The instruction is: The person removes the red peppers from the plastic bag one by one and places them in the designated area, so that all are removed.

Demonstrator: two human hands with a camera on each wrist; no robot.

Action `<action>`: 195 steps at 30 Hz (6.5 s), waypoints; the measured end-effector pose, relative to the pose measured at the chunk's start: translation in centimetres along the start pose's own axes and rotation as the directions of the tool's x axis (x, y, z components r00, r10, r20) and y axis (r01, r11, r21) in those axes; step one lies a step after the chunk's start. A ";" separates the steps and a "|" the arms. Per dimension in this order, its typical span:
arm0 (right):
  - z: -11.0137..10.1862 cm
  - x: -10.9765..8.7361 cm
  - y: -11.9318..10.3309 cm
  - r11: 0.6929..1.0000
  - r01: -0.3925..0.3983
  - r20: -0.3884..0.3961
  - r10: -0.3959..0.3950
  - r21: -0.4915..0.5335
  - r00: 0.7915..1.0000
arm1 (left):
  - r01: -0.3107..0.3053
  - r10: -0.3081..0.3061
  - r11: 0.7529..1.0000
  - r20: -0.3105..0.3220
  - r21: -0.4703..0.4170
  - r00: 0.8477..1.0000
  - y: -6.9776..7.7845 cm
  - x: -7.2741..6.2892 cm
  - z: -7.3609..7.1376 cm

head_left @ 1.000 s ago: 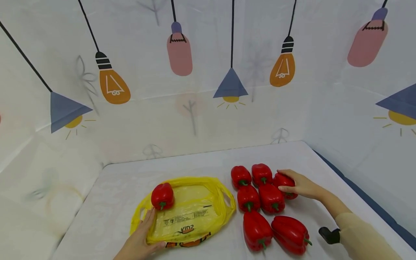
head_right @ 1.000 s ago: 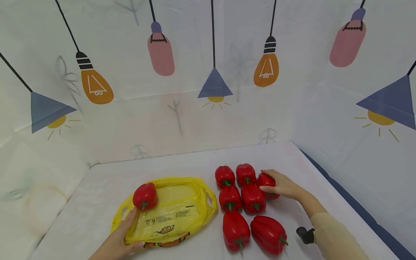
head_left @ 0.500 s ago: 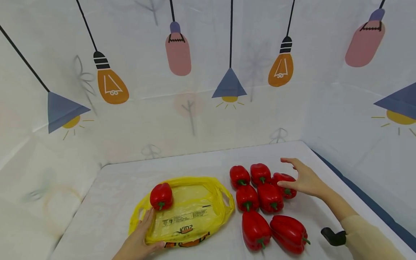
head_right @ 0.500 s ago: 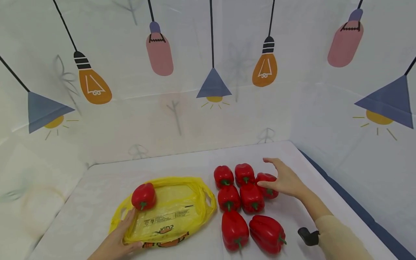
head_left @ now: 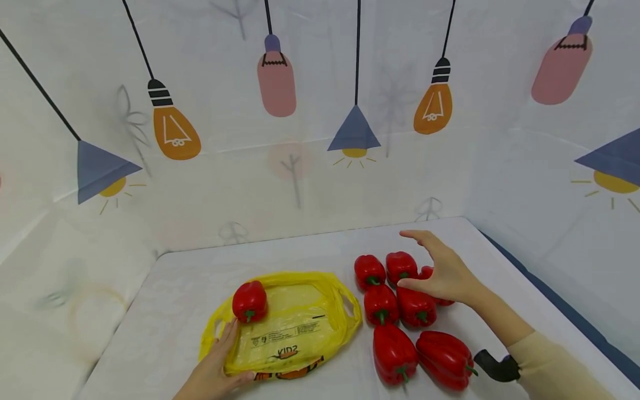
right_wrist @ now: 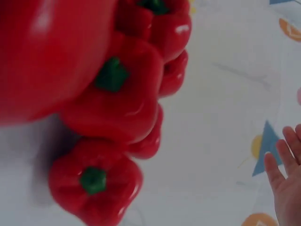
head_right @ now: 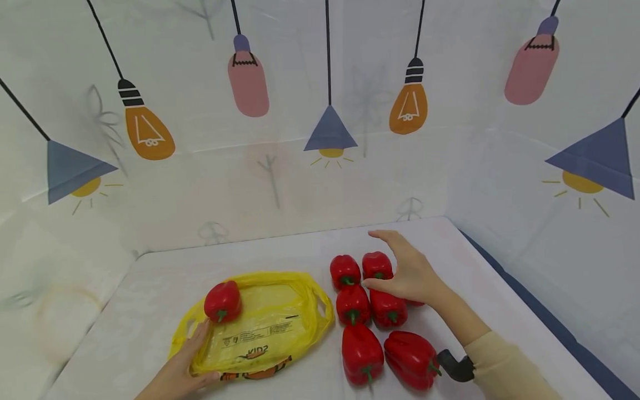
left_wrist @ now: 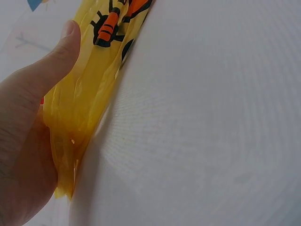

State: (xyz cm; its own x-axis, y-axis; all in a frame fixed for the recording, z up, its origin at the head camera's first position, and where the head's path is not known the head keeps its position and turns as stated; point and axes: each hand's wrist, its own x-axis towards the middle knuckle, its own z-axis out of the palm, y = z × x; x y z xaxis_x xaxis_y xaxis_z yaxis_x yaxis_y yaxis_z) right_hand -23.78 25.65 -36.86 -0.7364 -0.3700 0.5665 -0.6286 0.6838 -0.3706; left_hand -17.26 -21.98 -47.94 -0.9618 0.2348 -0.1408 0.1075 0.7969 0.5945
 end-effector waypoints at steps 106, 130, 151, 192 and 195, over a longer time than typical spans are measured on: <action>26.5 12.9 -13.7 0.981 -0.061 0.487 -0.036 0.182 0.873 | -0.100 0.094 0.993 -0.081 -0.066 0.992 0.1 -1.0 0.8; 27.1 11.4 -14.0 0.988 -0.062 0.508 -0.017 0.138 0.861 | -0.119 0.115 0.992 -0.069 -0.051 0.991 0.0 -1.0 0.8; 19.6 13.0 -16.0 0.923 0.361 -0.067 -0.355 0.129 0.932 | 0.029 -0.033 0.995 -0.043 -0.096 0.999 -0.2 -1.1 0.8; 7.7 8.8 -9.9 0.914 0.399 -0.138 -0.406 -0.074 0.903 | 0.025 -0.025 0.998 -0.002 -0.060 1.000 -0.4 -0.3 0.9; 7.0 8.5 -9.5 0.913 0.399 -0.141 -0.407 -0.088 0.902 | 0.030 -0.030 0.998 -0.003 -0.048 1.000 -0.3 -0.3 0.8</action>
State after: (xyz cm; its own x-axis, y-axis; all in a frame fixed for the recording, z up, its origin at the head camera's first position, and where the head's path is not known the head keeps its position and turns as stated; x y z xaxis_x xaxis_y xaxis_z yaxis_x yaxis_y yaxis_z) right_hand -25.85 11.62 -33.68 -0.3731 -0.5240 0.7656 -0.8453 0.5322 -0.0477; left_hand -16.84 -21.85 -48.77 -0.9653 0.2093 -0.1559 0.0669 0.7759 0.6273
